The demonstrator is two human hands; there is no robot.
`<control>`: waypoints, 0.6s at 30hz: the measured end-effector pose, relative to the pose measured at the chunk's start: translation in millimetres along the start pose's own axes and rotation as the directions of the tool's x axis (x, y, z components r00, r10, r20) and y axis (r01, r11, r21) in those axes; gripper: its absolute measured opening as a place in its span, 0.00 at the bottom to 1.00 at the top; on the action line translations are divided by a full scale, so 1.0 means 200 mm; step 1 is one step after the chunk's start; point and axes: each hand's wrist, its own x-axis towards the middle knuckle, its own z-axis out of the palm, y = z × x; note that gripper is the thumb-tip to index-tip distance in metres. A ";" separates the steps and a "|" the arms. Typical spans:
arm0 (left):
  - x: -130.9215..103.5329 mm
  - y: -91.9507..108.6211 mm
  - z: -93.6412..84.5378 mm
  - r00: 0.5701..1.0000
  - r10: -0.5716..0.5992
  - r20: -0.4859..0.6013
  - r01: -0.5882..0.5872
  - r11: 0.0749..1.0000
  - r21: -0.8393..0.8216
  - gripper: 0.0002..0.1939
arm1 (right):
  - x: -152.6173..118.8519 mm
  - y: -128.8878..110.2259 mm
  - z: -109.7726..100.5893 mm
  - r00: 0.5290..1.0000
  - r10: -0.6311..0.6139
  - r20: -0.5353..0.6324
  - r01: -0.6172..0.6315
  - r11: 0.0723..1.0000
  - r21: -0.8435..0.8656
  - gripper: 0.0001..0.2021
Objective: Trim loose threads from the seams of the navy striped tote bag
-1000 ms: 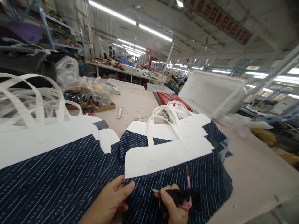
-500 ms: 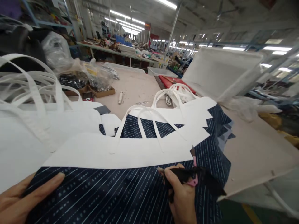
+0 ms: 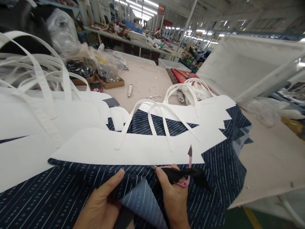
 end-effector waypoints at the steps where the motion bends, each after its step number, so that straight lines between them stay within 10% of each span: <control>1: 0.01 -0.01 0.04 1.000 -0.014 0.002 0.014 1.000 0.002 0.28 | 0.00 0.00 0.00 1.000 0.008 0.000 -0.008 1.000 -0.005 0.12; 18: 0.13 -0.03 -0.01 0.948 -0.317 -0.041 0.316 0.948 -0.034 0.28 | 0.03 0.01 0.03 0.983 0.179 0.041 -0.182 0.979 0.095 0.11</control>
